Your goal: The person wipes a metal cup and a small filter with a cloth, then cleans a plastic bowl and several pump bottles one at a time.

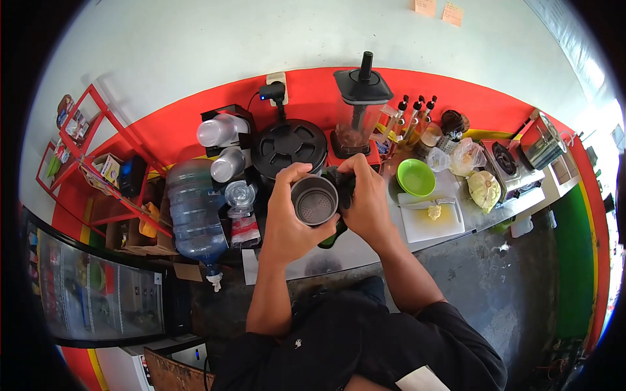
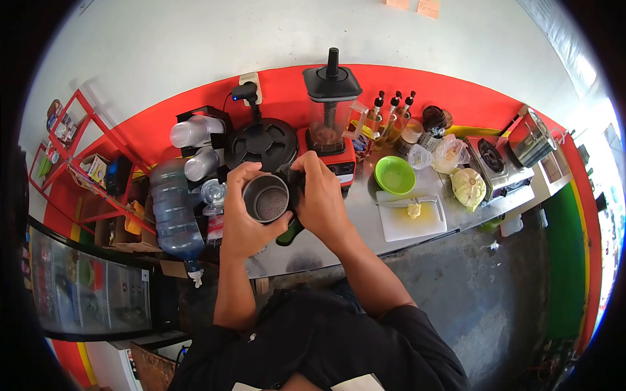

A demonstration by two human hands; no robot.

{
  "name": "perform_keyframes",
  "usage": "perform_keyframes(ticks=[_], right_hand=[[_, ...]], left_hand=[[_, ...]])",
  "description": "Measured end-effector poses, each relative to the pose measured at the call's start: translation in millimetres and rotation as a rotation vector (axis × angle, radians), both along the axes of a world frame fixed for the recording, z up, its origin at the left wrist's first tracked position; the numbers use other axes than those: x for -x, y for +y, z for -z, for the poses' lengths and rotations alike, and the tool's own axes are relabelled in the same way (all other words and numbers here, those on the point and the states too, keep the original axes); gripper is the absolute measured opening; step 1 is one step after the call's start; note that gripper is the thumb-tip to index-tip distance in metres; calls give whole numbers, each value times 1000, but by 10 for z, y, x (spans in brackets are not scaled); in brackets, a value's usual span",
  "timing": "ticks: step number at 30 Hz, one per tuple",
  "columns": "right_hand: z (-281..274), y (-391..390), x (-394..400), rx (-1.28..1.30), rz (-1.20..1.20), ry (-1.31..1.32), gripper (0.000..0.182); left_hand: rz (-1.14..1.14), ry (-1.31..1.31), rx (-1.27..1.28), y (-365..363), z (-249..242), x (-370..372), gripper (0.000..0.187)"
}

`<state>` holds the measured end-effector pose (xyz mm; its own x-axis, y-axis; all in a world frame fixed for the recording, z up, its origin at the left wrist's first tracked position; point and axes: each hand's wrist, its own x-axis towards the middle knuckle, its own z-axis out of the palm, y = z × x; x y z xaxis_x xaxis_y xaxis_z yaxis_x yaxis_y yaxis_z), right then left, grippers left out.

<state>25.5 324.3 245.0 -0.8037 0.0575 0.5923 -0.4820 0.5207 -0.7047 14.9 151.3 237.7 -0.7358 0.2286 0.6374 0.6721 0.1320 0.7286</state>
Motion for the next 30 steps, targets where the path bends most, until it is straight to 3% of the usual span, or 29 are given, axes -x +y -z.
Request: perform_keyframes(ticks=[9, 12, 14, 15, 17, 18, 20, 25, 30], right_hand=[[-146, 241, 0, -181, -243, 5, 38], [-196, 270, -79, -145, -334, -152, 31], [-74, 281, -76, 120, -487, -221, 26], [-38, 291, -59, 121, -483, -220, 26], [25, 297, -28, 412, -752, -329, 23], [56, 283, -31, 413, -750, -329, 23], [117, 218, -56, 810, -719, -595, 22], [172, 15, -27, 683, -485, -376, 12], [24, -4, -56, 281, -321, -279, 19]], left_hand=[[116, -206, -110, -60, 42, 80, 98], [248, -370, -258, -113, 25, 83, 100], [307, -409, -304, -135, 33, 95, 101], [362, -447, -352, -134, 39, 101, 101], [385, -455, -369, -120, 66, 114, 99], [405, -462, -388, -112, 86, 122, 97], [362, -414, -317, -93, 148, 169, 94], [265, -343, -260, -103, 166, 180, 86], [211, -327, -264, -180, 244, 168, 88]])
